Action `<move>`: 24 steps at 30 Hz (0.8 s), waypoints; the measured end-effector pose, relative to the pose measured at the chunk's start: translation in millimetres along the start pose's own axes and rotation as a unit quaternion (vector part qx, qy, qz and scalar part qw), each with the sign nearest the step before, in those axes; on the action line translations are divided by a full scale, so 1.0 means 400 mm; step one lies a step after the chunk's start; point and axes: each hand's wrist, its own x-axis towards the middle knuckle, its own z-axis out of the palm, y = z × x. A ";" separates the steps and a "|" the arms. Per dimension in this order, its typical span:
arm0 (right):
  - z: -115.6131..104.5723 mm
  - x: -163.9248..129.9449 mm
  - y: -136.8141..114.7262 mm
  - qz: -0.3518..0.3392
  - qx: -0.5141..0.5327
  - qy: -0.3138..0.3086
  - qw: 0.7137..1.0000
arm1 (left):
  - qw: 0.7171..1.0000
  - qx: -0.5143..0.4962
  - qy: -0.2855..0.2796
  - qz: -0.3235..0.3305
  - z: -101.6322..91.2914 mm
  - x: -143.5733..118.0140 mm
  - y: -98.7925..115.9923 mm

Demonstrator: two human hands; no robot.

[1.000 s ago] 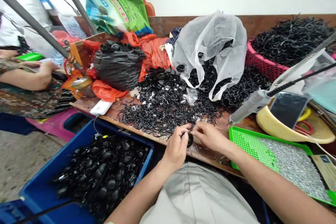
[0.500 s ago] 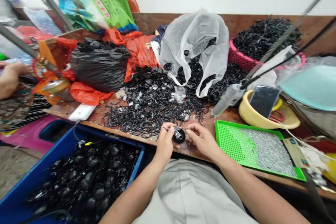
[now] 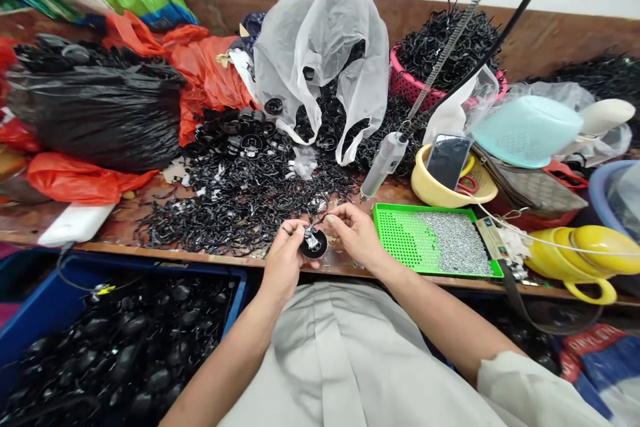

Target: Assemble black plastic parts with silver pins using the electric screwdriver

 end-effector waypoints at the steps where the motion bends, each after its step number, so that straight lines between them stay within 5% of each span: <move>1: -0.006 -0.001 -0.007 -0.014 -0.025 0.017 0.999 | 1.000 0.006 0.014 0.009 -0.003 0.002 -0.001; 4: -0.019 -0.006 -0.037 -0.075 -0.091 0.046 0.992 | 0.998 0.042 0.044 0.033 -0.013 0.008 -0.008; 10: -0.008 -0.025 -0.074 -0.152 -0.276 -0.115 0.942 | 0.996 0.075 0.029 0.030 -0.020 0.013 -0.021; 17: 0.013 -0.056 -0.056 -0.191 -0.407 -0.141 0.882 | 0.996 0.088 0.025 0.011 -0.020 0.006 -0.028; 24: -0.002 0.003 -0.028 -0.119 -0.291 -0.227 0.922 | 0.964 0.187 0.132 0.137 -0.078 0.029 -0.040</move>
